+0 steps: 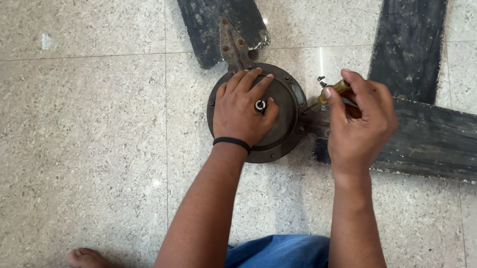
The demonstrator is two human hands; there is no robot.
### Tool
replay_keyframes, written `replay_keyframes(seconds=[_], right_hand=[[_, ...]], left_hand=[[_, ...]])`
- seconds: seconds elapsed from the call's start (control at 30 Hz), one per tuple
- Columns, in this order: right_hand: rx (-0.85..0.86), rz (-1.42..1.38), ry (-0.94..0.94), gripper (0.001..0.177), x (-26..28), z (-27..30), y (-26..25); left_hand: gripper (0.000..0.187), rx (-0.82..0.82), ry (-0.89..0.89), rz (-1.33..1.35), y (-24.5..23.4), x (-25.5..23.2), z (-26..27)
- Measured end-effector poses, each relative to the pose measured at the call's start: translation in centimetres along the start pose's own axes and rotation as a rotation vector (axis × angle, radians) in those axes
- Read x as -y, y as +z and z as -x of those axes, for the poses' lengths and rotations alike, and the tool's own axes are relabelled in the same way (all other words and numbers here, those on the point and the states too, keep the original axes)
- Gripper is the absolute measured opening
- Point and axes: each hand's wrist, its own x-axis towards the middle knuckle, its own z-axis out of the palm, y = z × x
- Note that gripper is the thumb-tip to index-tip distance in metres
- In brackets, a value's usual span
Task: The person uses a screwdriver to loosen and remove screws from the mounting brackets of a ceiling fan lying on the floor. They detach one fan blade from the central hub and set it aside, then proceed to loosen the screws on the second blade's bracket.
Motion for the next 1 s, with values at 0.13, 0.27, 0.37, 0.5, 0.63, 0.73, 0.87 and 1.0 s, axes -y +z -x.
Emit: replay_keyframes(seconds=[0.13, 0.27, 0.37, 0.5, 0.63, 0.73, 0.87, 1.0], right_hand=[[-0.017, 0.013, -0.006, 0.032, -0.3, -0.1, 0.1], [-0.024, -0.021, -0.013, 0.033, -0.9, 0.1, 0.2], [-0.019, -0.055, -0.019, 0.034, -1.3, 0.2, 0.5], [-0.027, -0.082, -0.017, 0.034, -1.5, 0.1, 0.5], [-0.017, -0.097, -0.004, 0.033, -1.5, 0.0, 0.7], [0.002, -0.059, -0.052, 0.034, -1.1, -0.1, 0.6], [0.007, 0.057, -0.046, 0.03, -0.3, -0.4, 0.7], [-0.006, 0.077, -0.05, 0.025, 0.3, -0.2, 0.8]], left_hand=[[0.043, -0.014, -0.036, -0.041, -0.1, -0.4, 0.1], [0.043, -0.041, -0.074, -0.059, 0.1, -0.7, 0.2], [0.042, -0.071, -0.104, -0.065, 0.4, -1.0, 0.4], [0.041, -0.103, -0.111, -0.064, 0.4, -1.1, 0.4], [0.041, -0.116, -0.11, -0.074, 0.4, -1.2, 0.4], [0.042, -0.117, -0.115, -0.075, 0.3, -1.2, 0.4], [0.042, -0.12, -0.111, -0.076, 0.3, -1.3, 0.4], [0.041, -0.117, -0.116, -0.072, 0.3, -1.3, 0.5]])
